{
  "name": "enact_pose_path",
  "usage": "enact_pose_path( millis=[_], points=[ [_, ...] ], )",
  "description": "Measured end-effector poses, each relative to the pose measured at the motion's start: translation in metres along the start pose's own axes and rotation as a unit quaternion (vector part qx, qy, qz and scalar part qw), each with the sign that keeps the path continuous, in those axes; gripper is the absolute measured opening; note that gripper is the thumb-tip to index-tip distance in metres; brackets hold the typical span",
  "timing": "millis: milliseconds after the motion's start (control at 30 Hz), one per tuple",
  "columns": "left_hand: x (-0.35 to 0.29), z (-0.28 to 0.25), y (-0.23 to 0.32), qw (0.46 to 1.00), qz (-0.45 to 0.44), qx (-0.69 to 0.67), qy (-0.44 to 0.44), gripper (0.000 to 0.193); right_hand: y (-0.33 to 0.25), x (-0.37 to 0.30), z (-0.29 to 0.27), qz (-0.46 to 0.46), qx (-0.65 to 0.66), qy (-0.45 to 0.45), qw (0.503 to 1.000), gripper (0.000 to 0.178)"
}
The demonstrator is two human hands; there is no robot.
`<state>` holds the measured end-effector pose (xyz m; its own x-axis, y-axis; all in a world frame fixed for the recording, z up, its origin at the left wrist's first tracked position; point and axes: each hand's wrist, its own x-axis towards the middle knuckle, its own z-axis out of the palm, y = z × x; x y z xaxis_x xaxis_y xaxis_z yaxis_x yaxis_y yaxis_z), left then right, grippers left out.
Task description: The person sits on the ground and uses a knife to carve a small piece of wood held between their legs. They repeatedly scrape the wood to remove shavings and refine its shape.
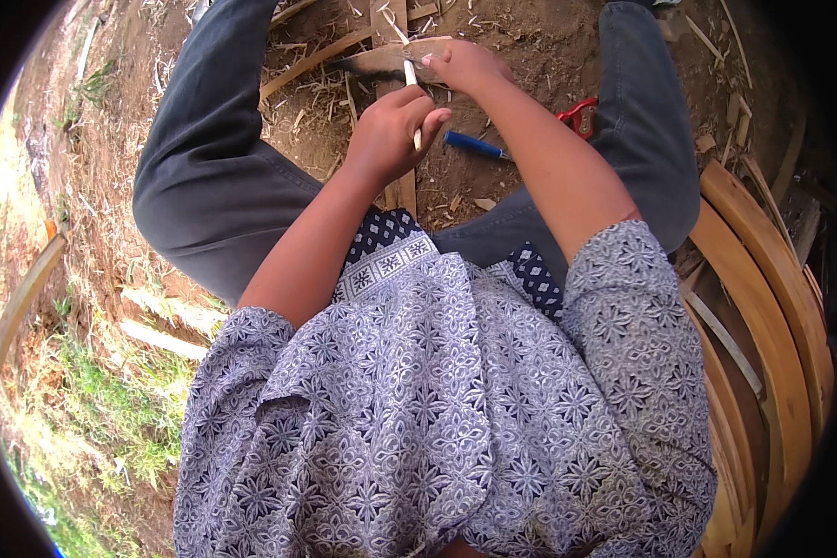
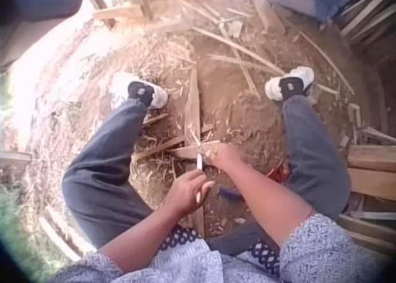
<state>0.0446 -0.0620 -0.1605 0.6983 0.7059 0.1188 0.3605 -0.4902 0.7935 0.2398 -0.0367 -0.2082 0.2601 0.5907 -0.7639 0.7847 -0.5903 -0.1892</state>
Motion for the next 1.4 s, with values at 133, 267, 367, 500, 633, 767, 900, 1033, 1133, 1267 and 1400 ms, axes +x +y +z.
enact_pose_path(
  millis=[133,267,367,500,633,767,900,1033,1133,1267,1400],
  points=[
    [0.0,0.002,-0.001,1.0,0.017,0.018,-0.005,0.029,0.006,-0.021,-0.009,-0.03,-0.006,-0.003,1.0,0.048],
    [0.0,0.003,-0.003,1.0,0.012,0.003,0.006,0.029,0.007,-0.045,-0.027,-0.061,-0.027,-0.011,0.998,0.048],
    [0.001,0.004,-0.004,1.0,0.02,-0.004,0.01,0.029,0.004,-0.05,-0.029,-0.058,-0.037,0.012,0.998,0.047],
    [0.0,0.007,-0.006,1.0,0.027,-0.004,0.001,0.028,0.001,-0.036,-0.019,-0.039,-0.042,0.021,0.998,0.047],
    [0.001,0.005,-0.003,0.999,0.034,-0.002,0.016,0.029,-0.007,-0.025,-0.016,-0.034,-0.047,0.006,0.998,0.047],
    [0.005,0.004,-0.002,0.999,0.032,-0.003,0.009,0.029,-0.009,0.005,-0.004,0.004,-0.044,0.024,0.999,0.048],
    [-0.001,-0.001,0.007,0.999,0.004,0.005,-0.033,0.027,0.0,0.008,0.008,0.0,-0.039,0.043,0.998,0.047],
    [0.002,-0.001,0.005,0.999,0.012,0.012,-0.046,0.024,0.004,0.002,0.001,-0.023,-0.019,0.026,0.999,0.046],
    [0.0,0.003,0.001,0.998,0.019,0.018,-0.048,0.021,0.01,-0.022,-0.014,-0.08,-0.022,0.026,0.996,0.047],
    [-0.002,0.007,-0.008,0.998,0.029,0.04,-0.033,0.026,0.001,-0.044,-0.036,-0.079,-0.073,-0.008,0.994,0.048],
    [0.001,0.006,-0.005,0.998,0.028,0.022,-0.052,0.023,0.002,-0.039,-0.029,-0.081,-0.08,0.033,0.993,0.047]
  ],
)
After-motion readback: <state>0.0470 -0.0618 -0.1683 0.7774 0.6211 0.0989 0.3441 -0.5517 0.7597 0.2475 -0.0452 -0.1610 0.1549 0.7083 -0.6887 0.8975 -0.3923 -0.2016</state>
